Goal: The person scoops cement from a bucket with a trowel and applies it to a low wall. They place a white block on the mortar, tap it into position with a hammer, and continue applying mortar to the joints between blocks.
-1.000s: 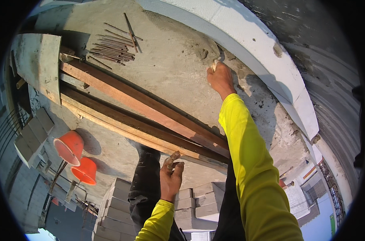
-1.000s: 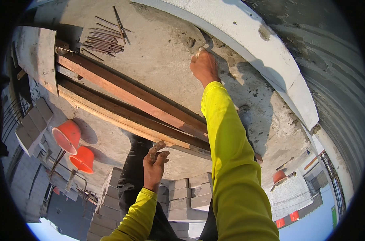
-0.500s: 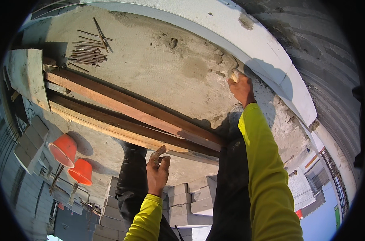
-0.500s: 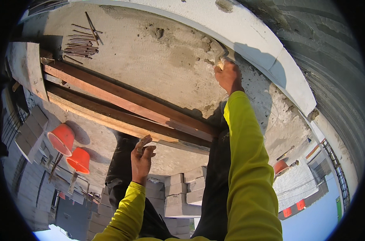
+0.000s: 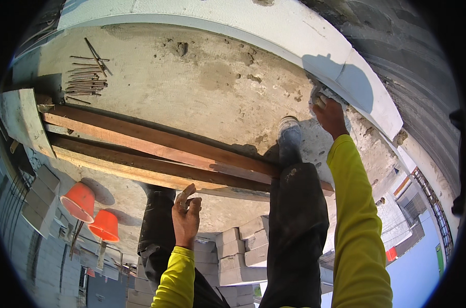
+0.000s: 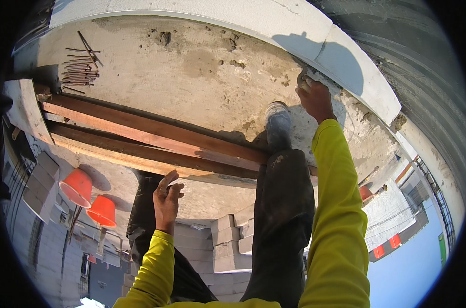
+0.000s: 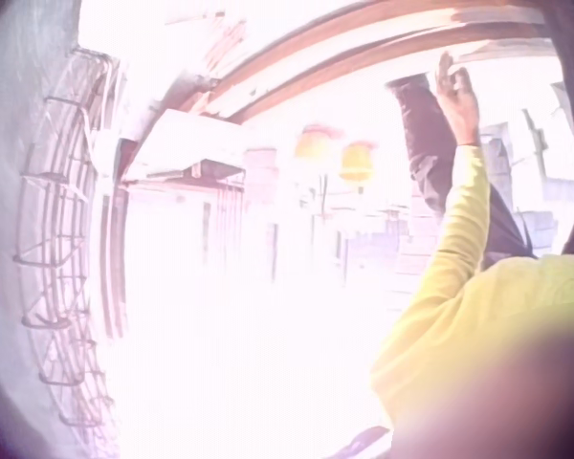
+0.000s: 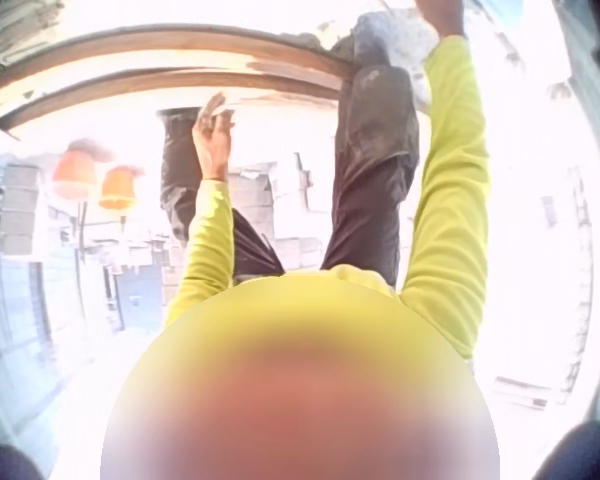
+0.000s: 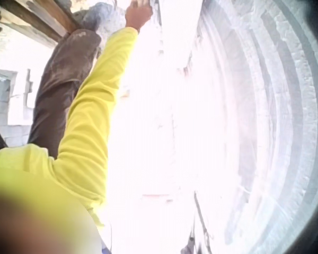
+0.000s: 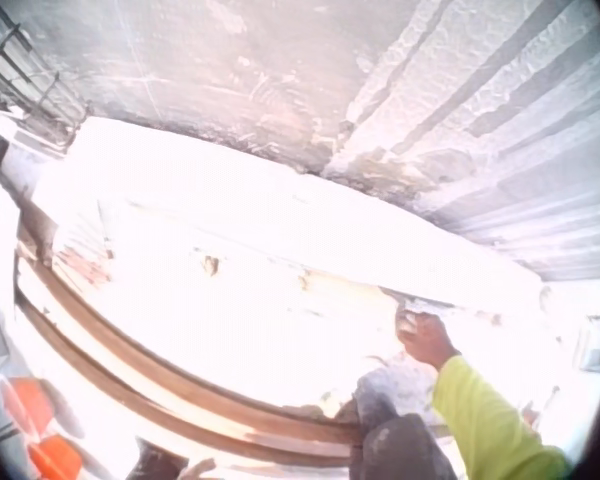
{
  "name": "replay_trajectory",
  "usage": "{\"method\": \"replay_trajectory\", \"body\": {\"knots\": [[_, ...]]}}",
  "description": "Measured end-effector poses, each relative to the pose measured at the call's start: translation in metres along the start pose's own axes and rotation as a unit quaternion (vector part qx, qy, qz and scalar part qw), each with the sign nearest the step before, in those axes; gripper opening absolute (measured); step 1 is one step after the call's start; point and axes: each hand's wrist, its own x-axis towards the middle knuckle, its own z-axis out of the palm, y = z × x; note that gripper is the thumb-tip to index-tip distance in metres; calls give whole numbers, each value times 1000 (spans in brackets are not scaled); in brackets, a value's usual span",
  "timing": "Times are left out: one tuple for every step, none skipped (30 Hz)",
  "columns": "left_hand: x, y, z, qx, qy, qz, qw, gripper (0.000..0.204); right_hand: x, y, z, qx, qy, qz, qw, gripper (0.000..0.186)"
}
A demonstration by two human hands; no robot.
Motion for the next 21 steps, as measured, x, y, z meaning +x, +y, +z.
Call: {"method": "replay_trajectory", "body": {"knots": [[-1,0,1,-2,0,-1,1000,45,-12,4,0,15,12,17,1000,44],[-1,-1,2,2,-1,-9,1000,45,-23,6,1,35,31,18,999,44],[-2,-1,3,1,-1,-11,1000,45,-38,5,7,26,50,31,998,44],[-1,-2,3,-5,-1,4,1000,45,-51,0,14,25,74,33,996,44],[0,-3,3,-11,-5,7,1000,45,-61,-8,22,55,59,55,995,41],[-1,-4,3,-4,-8,3,1000,45,-67,-21,34,115,61,12,991,41],[0,-5,3,-1,-9,14,1000,45,-69,-40,47,176,57,-17,983,41],[1,-5,2,11,-10,16,1000,45,-68,-63,59,236,38,-2,971,41],[2,-5,2,22,-7,20,1000,44,-65,-88,70,260,23,-65,963,41],[2,-5,2,14,-6,15,1000,45,-59,-119,82,287,-3,-90,954,41],[3,-4,1,1,0,26,1000,44,-50,-151,93,332,-43,-95,938,42],[3,-4,1,-7,7,26,1000,44,-40,-185,104,398,-62,-136,905,43],[3,-2,0,-4,8,19,1000,44,-28,-222,115,408,-54,-146,899,42],[2,-1,0,-1,7,8,1000,44,-16,-255,124,437,-121,-85,887,39],[2,1,-1,2,7,-6,1000,44,-4,-282,130,459,-156,-72,872,39],[1,2,-2,0,10,-6,1000,44,6,-307,137,495,-177,-37,850,40],[2,4,-4,-2,13,-9,1000,44,19,-321,141,537,-208,-48,816,41],[1,5,-6,-3,17,-13,1000,44,26,-333,146,554,-173,-30,814,41],[1,7,-8,-15,20,-14,1000,44,30,-342,151,573,-145,-19,806,41],[1,8,-10,-18,20,-14,1000,44,31,-344,155,581,-135,29,802,40],[0,9,-13,-21,20,-17,999,44,29,-336,156,634,-167,67,752,41]]}}
